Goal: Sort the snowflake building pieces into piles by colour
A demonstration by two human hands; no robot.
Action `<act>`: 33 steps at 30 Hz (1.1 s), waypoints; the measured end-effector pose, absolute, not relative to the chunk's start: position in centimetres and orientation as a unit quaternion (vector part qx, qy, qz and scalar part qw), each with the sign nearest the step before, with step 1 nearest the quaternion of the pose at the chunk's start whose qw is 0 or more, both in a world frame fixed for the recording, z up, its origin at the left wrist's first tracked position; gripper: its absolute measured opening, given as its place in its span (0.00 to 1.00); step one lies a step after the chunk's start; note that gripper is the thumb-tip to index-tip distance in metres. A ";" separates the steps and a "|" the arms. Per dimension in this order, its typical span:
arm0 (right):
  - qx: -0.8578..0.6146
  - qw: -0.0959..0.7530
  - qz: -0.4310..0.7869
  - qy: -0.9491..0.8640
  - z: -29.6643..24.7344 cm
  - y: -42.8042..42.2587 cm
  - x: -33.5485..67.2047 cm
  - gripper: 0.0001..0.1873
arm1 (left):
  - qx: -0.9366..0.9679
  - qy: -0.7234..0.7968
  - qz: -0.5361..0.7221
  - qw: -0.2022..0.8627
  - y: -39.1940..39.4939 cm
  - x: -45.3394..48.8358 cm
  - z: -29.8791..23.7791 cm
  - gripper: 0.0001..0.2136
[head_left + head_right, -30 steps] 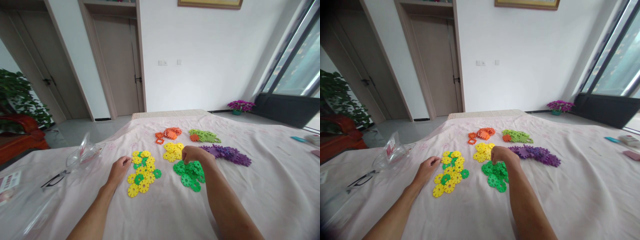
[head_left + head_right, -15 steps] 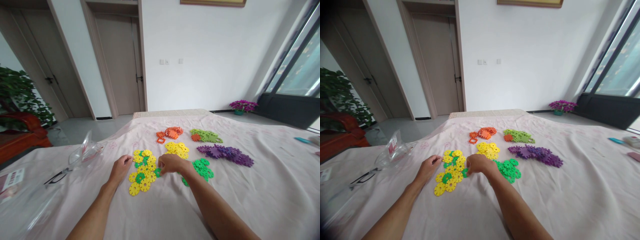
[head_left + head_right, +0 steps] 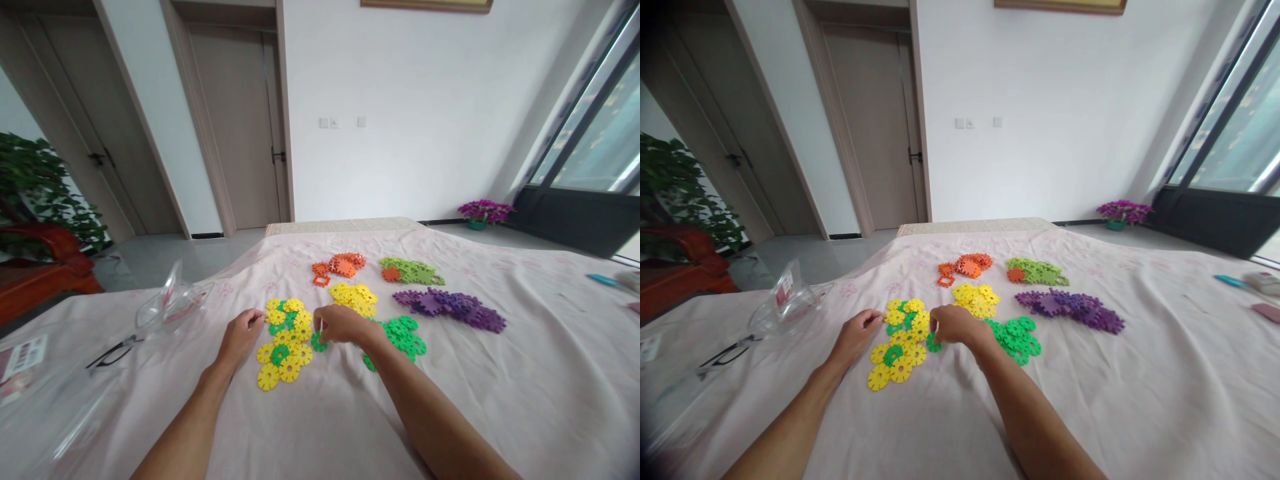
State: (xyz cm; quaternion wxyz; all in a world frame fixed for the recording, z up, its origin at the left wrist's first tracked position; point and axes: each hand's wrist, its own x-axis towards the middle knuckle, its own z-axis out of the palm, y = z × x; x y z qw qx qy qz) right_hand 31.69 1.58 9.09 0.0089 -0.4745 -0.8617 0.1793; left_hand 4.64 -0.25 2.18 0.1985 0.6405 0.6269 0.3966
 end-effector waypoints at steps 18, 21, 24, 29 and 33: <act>-0.599 -0.019 0.325 -0.732 10.4 5.0 44.1 0.12 | 0.638 0.631 0.395 0.198 0.1 4.3 1.6 0.15; -0.608 -0.034 0.316 -0.728 10.3 5.1 44.0 0.12 | 0.640 0.628 0.396 0.197 0.2 4.3 1.5 0.15; -0.619 -0.041 0.308 -0.722 10.5 4.9 43.9 0.10 | 0.645 0.626 0.395 0.189 0.1 4.3 1.6 0.14; -0.630 -0.042 0.288 -0.720 11.3 4.5 43.6 0.07 | 0.644 0.628 0.394 0.190 0.0 4.4 2.0 0.14; -0.618 -0.039 0.232 -0.751 12.1 3.8 41.9 0.08 | 0.640 0.627 0.401 0.189 -0.1 4.6 2.2 0.14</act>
